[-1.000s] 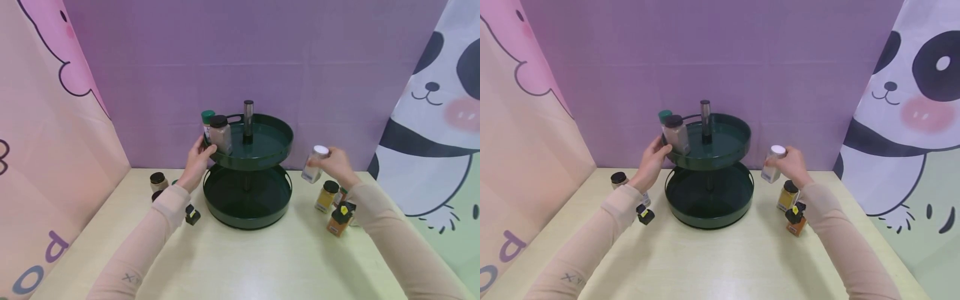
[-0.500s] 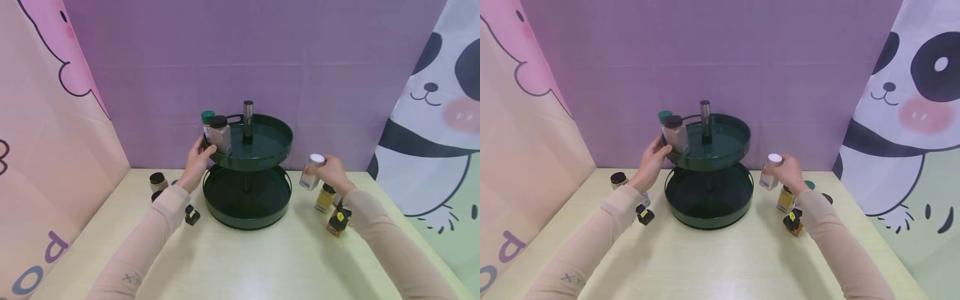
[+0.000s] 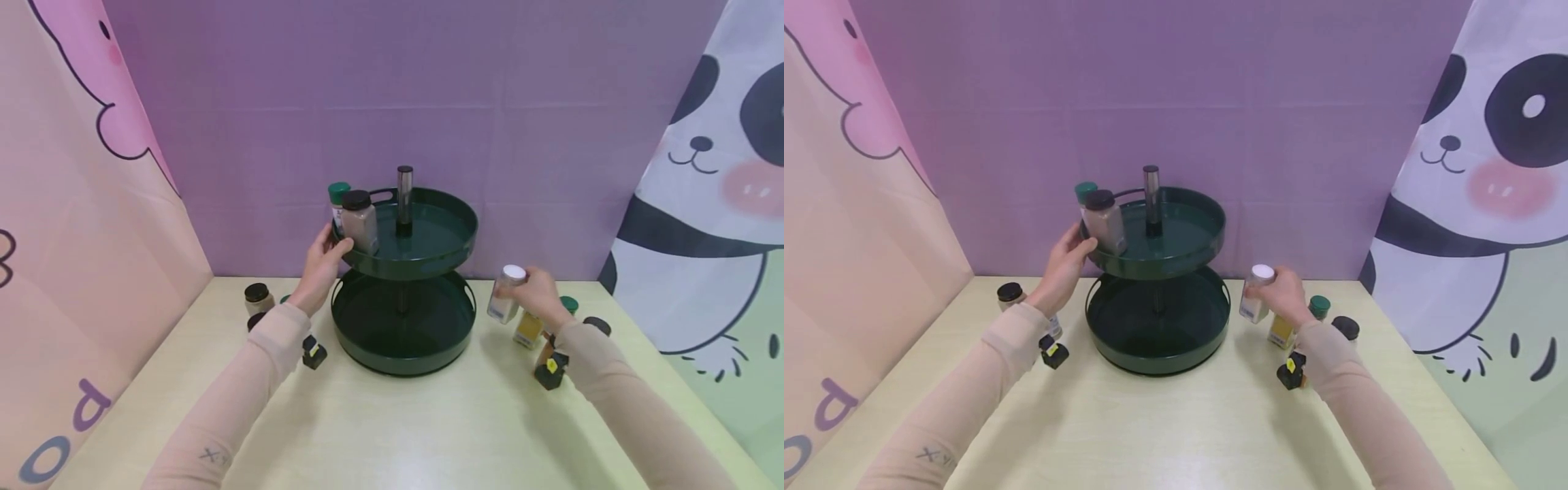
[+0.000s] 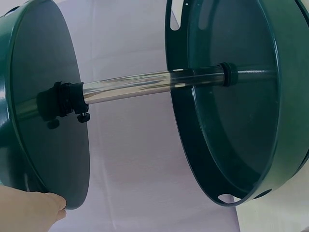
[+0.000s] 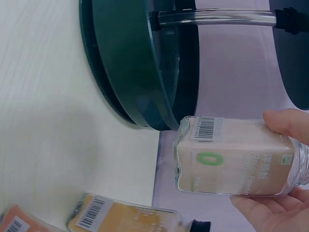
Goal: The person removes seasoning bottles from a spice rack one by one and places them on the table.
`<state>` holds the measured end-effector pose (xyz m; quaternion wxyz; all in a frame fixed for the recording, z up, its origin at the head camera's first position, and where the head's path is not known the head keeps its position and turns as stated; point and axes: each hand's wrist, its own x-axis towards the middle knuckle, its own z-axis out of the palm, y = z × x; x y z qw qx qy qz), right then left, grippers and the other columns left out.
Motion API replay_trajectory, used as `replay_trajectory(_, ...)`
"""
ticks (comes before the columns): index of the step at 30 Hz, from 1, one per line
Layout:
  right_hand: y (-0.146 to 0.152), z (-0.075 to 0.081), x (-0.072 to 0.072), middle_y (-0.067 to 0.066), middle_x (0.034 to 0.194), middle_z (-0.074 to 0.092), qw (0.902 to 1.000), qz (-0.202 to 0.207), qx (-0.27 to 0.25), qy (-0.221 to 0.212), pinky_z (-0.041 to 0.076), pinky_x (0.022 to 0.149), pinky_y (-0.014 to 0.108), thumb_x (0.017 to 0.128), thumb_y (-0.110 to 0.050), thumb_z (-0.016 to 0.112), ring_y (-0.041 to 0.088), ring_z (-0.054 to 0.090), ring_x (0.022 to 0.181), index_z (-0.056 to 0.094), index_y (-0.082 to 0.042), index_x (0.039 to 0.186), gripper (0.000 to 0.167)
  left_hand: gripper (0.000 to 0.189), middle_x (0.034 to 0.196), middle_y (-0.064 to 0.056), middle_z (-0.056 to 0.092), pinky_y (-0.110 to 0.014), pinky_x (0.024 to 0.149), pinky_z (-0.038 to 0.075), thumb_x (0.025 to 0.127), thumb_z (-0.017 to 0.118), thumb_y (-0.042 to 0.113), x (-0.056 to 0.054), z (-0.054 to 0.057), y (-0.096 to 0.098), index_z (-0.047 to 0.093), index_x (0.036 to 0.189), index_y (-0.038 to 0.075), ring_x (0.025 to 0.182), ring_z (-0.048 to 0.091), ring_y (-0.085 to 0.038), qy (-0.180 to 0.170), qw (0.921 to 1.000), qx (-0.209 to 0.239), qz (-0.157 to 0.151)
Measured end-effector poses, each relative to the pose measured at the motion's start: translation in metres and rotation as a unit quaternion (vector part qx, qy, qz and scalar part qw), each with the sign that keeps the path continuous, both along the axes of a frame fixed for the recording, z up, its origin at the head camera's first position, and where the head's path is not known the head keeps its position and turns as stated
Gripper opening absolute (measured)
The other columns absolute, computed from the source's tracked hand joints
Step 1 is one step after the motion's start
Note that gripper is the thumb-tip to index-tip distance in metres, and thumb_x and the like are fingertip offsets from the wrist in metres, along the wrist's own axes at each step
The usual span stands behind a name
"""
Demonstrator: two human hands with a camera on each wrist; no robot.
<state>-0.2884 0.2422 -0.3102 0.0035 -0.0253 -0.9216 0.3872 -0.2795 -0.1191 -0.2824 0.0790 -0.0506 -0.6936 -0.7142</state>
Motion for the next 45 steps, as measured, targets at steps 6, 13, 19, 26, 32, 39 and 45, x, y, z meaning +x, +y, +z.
replay_trajectory(6, -0.001, -0.010, 0.000, 0.028, 0.130, 0.046, 1.0000, 0.000, -0.004, -0.004, 0.040, 0.096, 0.055, 0.077, -0.031, 0.070, 0.042, 0.046, 0.115, 0.037, 0.006, 0.132, 0.074, 0.070, 0.155, -0.004, 0.011, -0.029, 0.116, 0.016, 0.093, 0.050, 0.023, 0.000, 0.000, 0.000, 0.008, 0.148, 0.011, 0.141, 0.011, -0.015, 0.000, 1.0000, -0.003, 0.003)
replay_trajectory(13, -0.003, -0.024, -0.001, 0.028, 0.124, 0.051, 0.9993, 0.005, 0.032, 0.016, 0.044, 0.092, 0.051, 0.076, -0.030, 0.070, 0.040, 0.051, 0.109, 0.043, 0.007, 0.127, 0.069, 0.070, 0.155, -0.004, 0.011, -0.029, 0.115, 0.016, 0.093, 0.050, 0.023, 0.001, 0.001, 0.001, 0.008, 0.148, 0.011, 0.141, 0.012, -0.015, 0.001, 1.0000, -0.004, 0.004)
replay_trajectory(19, -0.003, -0.038, -0.003, 0.028, 0.118, 0.055, 0.9989, 0.010, 0.043, 0.018, 0.047, 0.088, 0.049, 0.075, -0.029, 0.071, 0.038, 0.055, 0.104, 0.046, 0.008, 0.121, 0.064, 0.070, 0.155, -0.004, 0.010, -0.029, 0.116, 0.015, 0.093, 0.050, 0.023, 0.001, 0.000, 0.001, 0.008, 0.148, 0.011, 0.141, 0.011, -0.015, -0.001, 1.0000, -0.006, 0.004)
replay_trajectory(26, -0.004, -0.048, -0.004, 0.029, 0.118, 0.054, 0.9983, -0.003, 0.058, 0.009, 0.045, 0.090, 0.051, 0.073, -0.030, 0.073, 0.039, 0.054, 0.105, 0.045, 0.009, 0.123, 0.069, 0.070, 0.155, -0.003, 0.011, -0.031, 0.116, 0.015, 0.093, 0.049, 0.025, 0.002, 0.000, 0.000, 0.008, 0.148, 0.011, 0.141, 0.011, -0.015, -0.005, 0.9999, -0.011, 0.006)
replay_trajectory(32, -0.002, -0.056, -0.005, 0.030, 0.116, 0.054, 0.9982, 0.000, 0.057, 0.017, 0.046, 0.089, 0.051, 0.073, -0.029, 0.073, 0.040, 0.054, 0.103, 0.045, 0.010, 0.122, 0.069, 0.070, 0.155, -0.004, 0.010, -0.030, 0.116, 0.015, 0.093, 0.050, 0.025, 0.002, 0.000, 0.001, 0.008, 0.148, 0.011, 0.141, 0.011, -0.015, -0.003, 1.0000, -0.007, 0.005)
replay_trajectory(39, -0.001, -0.064, -0.006, 0.030, 0.114, 0.056, 0.9971, 0.000, 0.068, 0.034, 0.047, 0.088, 0.049, 0.071, -0.027, 0.074, 0.039, 0.056, 0.100, 0.047, 0.011, 0.120, 0.068, 0.070, 0.155, -0.003, 0.010, -0.029, 0.116, 0.015, 0.093, 0.050, 0.026, 0.002, 0.001, 0.001, 0.008, 0.148, 0.013, 0.141, 0.010, -0.014, -0.008, 0.9999, -0.013, 0.006)
replay_trajectory(45, -0.001, -0.068, -0.005, 0.029, 0.107, 0.059, 0.9952, 0.003, 0.084, 0.050, 0.048, 0.083, 0.048, 0.070, -0.028, 0.074, 0.038, 0.058, 0.094, 0.050, 0.011, 0.115, 0.064, 0.071, 0.155, -0.002, 0.009, -0.030, 0.116, 0.015, 0.093, 0.050, 0.026, 0.003, 0.002, 0.000, 0.007, 0.148, 0.013, 0.141, 0.010, -0.015, -0.011, 0.9999, -0.012, 0.006)
